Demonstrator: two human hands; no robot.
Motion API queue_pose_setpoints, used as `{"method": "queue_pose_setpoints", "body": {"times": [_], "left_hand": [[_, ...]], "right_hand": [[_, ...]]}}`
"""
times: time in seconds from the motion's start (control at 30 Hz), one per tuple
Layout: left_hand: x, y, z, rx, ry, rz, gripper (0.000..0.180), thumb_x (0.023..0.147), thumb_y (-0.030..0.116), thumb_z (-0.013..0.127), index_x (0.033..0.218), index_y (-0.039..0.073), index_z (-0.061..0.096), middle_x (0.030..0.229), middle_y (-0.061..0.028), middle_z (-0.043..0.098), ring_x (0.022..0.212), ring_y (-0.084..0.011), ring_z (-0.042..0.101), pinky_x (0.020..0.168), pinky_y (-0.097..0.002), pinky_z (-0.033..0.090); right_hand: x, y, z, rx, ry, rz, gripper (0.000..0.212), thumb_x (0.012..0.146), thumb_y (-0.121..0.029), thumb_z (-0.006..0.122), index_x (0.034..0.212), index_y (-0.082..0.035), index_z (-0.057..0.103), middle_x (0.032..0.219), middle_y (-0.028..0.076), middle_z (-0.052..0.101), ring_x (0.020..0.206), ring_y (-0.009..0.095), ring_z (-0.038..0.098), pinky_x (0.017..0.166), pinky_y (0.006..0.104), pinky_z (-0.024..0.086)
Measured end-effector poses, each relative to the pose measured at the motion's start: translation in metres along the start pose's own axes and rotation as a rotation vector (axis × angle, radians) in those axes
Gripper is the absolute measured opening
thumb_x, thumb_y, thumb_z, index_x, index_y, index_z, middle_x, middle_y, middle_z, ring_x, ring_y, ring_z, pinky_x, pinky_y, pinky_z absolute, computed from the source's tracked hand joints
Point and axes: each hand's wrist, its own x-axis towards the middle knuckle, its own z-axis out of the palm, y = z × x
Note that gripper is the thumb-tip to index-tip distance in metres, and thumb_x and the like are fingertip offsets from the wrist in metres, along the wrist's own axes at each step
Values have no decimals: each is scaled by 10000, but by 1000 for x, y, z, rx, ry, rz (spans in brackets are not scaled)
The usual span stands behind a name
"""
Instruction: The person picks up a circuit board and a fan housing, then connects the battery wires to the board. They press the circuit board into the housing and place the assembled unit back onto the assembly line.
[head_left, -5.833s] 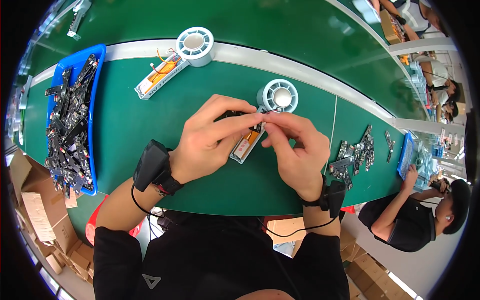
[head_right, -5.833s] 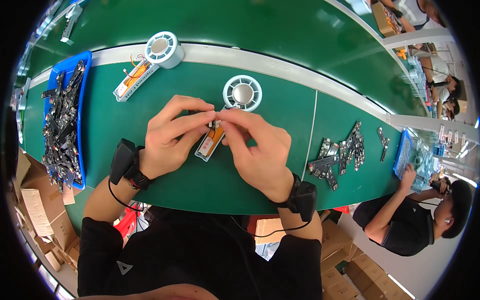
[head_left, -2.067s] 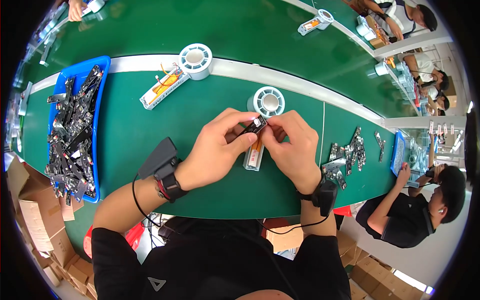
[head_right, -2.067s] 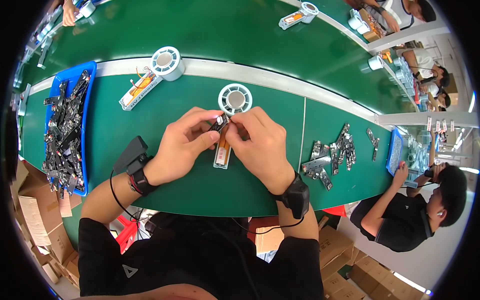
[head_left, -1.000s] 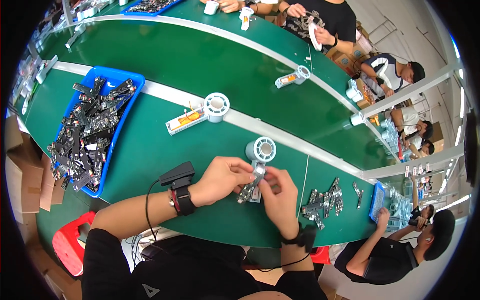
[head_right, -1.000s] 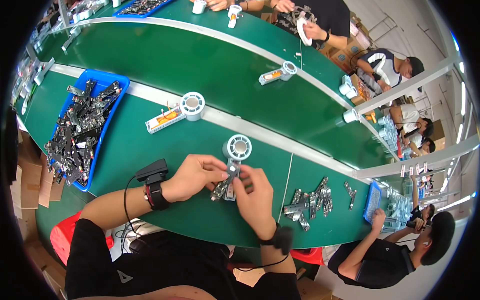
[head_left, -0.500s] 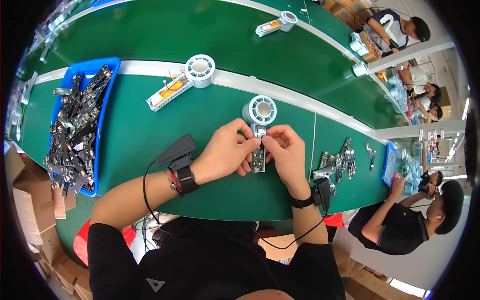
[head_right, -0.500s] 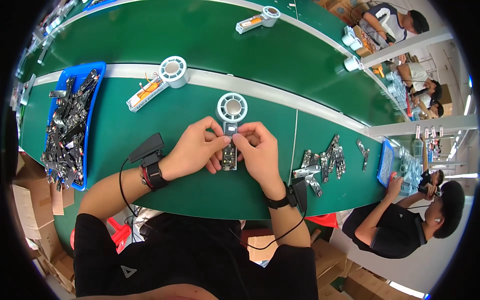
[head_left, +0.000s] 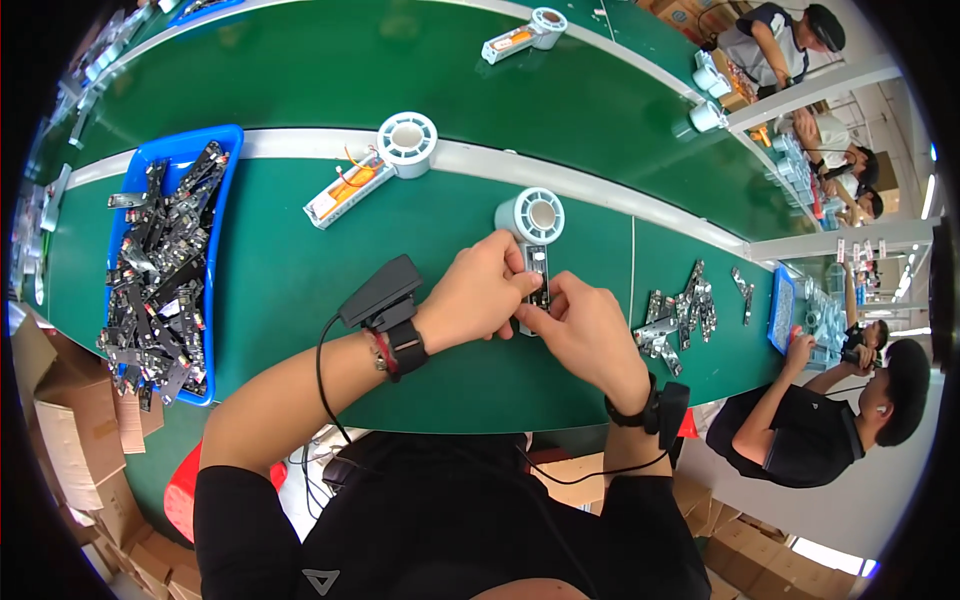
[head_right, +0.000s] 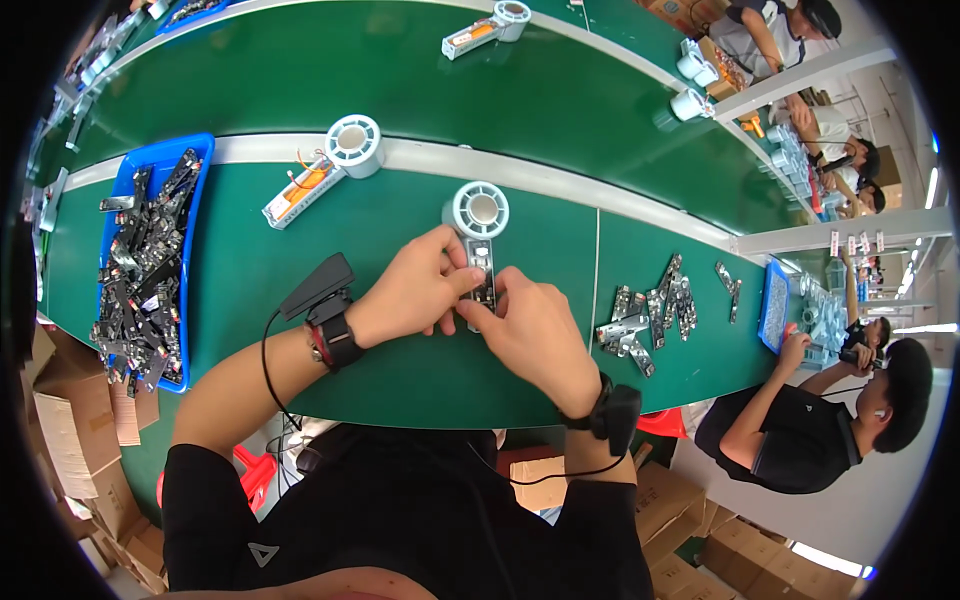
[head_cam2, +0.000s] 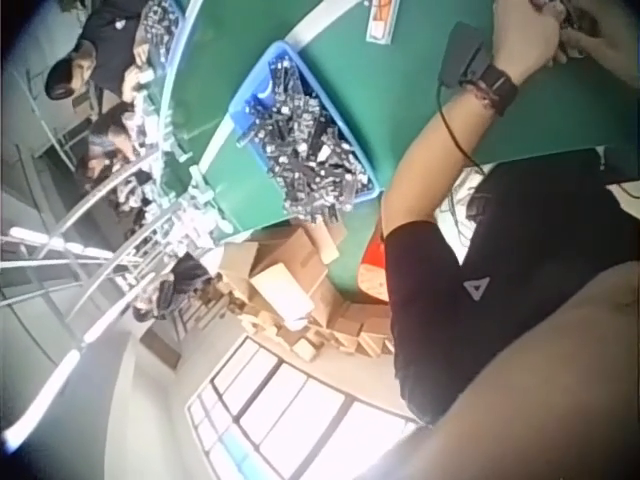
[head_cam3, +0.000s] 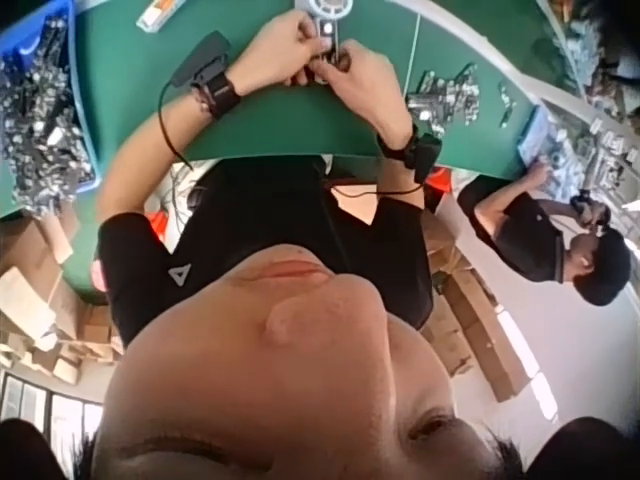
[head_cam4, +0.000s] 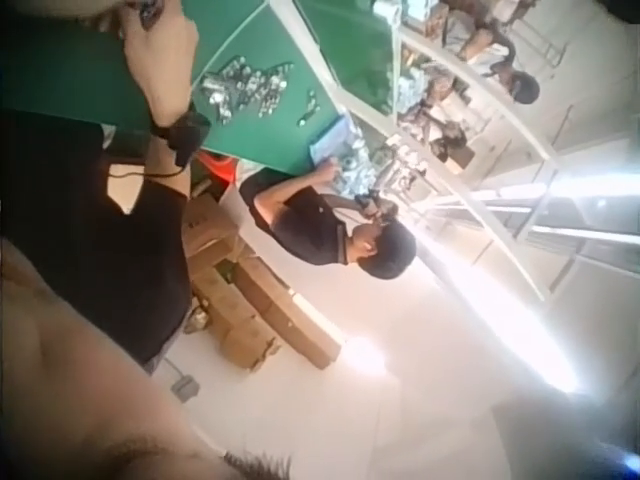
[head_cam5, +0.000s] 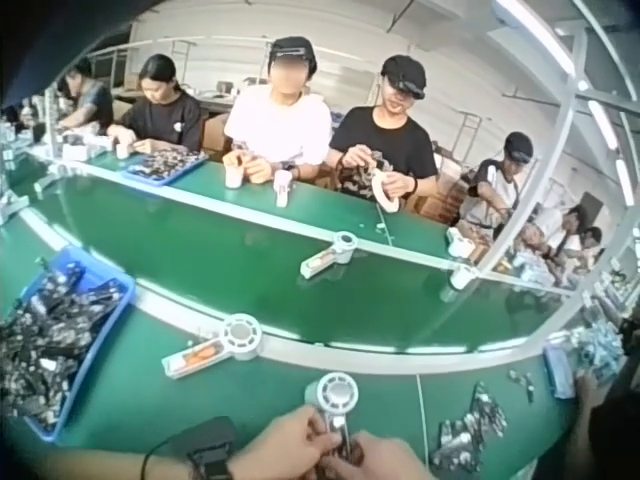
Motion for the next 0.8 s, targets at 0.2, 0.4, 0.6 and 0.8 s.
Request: {"method": "queue_pose_setpoints", "body": {"times": [0.2,0.4,0.6,0.8], "left_hand": [[11,-10,-1,109,47,114,238,967,165,684,946,9,505,693,-105,641,449,-162,610,383,-312,439],[27,-19,-3,375,417,322,258,916,193,738,951,5,565,740,-146,663,616,-279,680,548,-400,515],[-46,9,-67,932,1078,989,309,852,164,773,1108,71,627,1018,-142,653,888,-378,642,796,-462,518],[-32,-45,-116,953,873,622,274,834,154,783,1059,52,665,1086,-140,638,905,-352,647,811,-451,528]], "right_hand": [[5,-26,-5,-263,-39,-22,387,842,-309,779,833,55,647,659,191,649,635,313,669,591,391,511],[44,-15,-15,-376,131,-78,435,858,-381,720,845,53,685,823,280,704,814,458,699,745,515,553],[190,54,-110,-504,523,19,473,823,-436,747,838,37,738,885,292,717,878,454,717,767,498,584],[192,73,-142,-255,293,246,457,861,-426,763,884,29,721,907,274,722,866,435,718,754,491,569]]}}
